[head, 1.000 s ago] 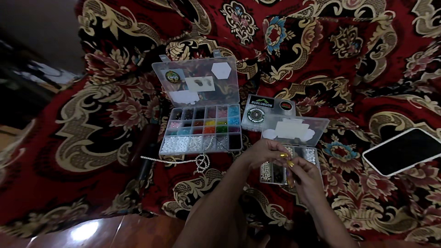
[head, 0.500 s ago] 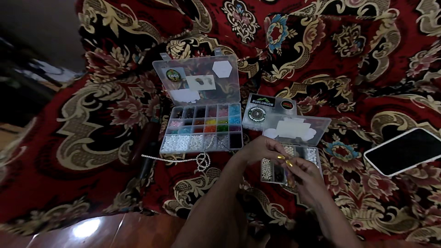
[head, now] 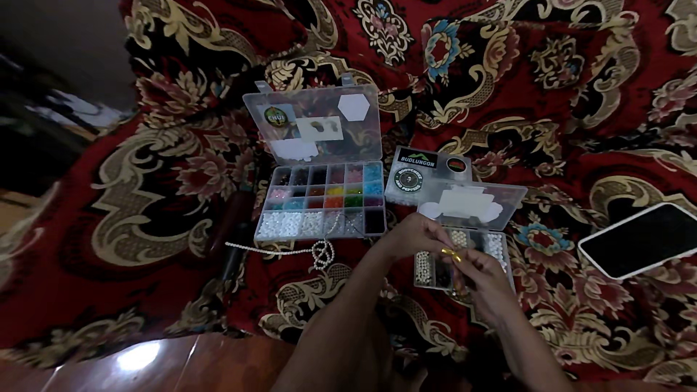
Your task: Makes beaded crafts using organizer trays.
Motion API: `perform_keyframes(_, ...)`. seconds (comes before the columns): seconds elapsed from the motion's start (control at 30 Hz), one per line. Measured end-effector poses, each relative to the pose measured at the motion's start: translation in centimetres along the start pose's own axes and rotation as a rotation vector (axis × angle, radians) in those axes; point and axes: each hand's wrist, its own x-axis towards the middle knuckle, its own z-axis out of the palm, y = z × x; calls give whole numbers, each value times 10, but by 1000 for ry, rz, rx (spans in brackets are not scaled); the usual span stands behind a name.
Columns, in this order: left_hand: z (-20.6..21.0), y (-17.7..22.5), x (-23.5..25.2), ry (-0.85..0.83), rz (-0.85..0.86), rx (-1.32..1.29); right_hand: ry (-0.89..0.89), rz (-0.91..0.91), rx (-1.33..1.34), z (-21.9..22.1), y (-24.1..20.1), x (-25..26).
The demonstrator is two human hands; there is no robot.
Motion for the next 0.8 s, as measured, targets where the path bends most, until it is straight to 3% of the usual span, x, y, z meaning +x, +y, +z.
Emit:
perform_keyframes(0.3, 6, -2, 3, 140, 225, 139, -2, -34, 101, -1, 0, 1)
perform_keyframes(0.8, 5, 7, -1, 177, 144, 214, 44, -224, -91, 0, 4, -1)
